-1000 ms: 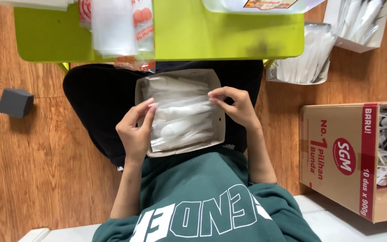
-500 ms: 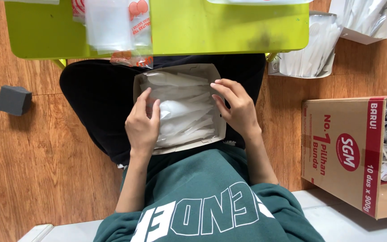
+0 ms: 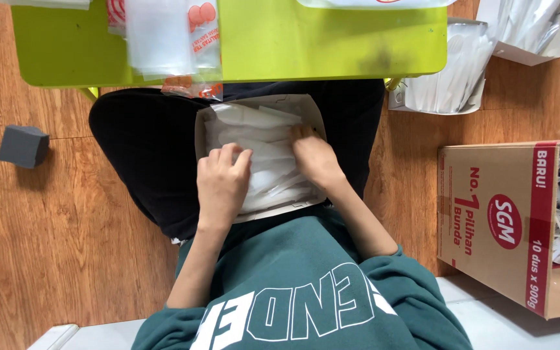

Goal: Wrapping plastic spoons in paper napkins and placing them into individual plastic bags

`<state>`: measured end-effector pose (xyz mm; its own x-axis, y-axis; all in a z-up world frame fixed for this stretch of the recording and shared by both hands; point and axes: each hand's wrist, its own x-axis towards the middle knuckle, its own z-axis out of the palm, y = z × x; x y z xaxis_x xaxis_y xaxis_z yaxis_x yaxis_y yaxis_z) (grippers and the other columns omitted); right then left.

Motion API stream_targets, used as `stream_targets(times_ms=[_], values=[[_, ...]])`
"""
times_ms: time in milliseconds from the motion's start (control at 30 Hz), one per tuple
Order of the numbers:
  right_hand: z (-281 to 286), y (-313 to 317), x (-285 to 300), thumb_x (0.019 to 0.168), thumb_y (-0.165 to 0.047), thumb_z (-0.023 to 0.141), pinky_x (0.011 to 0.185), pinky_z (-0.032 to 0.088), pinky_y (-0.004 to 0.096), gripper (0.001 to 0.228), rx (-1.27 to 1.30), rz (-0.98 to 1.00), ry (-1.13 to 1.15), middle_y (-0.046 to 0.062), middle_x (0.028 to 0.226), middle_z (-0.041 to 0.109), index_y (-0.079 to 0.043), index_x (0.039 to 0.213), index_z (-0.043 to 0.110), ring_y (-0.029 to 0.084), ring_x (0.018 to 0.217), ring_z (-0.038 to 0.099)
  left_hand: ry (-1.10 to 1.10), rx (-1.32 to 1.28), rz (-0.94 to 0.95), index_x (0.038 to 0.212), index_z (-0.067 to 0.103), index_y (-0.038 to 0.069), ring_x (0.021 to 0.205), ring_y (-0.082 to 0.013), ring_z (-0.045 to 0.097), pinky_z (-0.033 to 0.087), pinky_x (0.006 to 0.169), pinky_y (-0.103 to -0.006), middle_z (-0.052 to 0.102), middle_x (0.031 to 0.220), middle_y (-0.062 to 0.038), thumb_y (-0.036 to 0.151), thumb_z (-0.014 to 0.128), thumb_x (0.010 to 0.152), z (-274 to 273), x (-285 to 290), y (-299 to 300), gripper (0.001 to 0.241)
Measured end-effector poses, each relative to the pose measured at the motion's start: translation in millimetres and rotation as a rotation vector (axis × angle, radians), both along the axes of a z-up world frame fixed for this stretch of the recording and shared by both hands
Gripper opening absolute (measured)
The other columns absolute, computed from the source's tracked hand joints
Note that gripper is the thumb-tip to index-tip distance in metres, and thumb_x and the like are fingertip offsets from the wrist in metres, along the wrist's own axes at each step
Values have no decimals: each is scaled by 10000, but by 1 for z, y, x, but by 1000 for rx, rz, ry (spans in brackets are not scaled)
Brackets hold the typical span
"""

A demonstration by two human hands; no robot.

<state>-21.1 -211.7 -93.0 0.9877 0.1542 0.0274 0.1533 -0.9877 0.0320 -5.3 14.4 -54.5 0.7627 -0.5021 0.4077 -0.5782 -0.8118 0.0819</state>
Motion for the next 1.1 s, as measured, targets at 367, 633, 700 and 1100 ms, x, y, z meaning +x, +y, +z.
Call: stream_targets(times_ms=[367,633,700,1100], values=[[-10,-2,5,876,-153,643,676,587,298,204,-80,11,117,80,912,688,-94,1064,695,208,788,727,109,20,52,972,704,262,787,-163,617,466,673,-311,590,939,58,215,804,809,-6,-11,24,197],[11,0,8,861,-149,650,653,589,295,228,-35,-74,127,101,921,683,-71,1073,682,228,763,730,131,-124,56,1032,722,246,917,-179,631,467,760,-336,620,1063,32,335,754,926,32,6,19,142],[9,-2,14,876,-155,620,741,579,285,276,-24,-86,34,86,988,662,-85,1138,674,213,839,728,67,-172,77,1153,731,213,972,-209,634,463,757,-355,640,1108,-4,273,715,994,33,18,20,171],[59,13,63,915,-116,658,780,606,457,307,126,-94,536,213,1102,740,-38,1204,727,364,975,740,-68,15,-82,1141,710,258,1056,-148,637,456,896,-324,667,1057,63,112,752,827,6,49,42,349]])
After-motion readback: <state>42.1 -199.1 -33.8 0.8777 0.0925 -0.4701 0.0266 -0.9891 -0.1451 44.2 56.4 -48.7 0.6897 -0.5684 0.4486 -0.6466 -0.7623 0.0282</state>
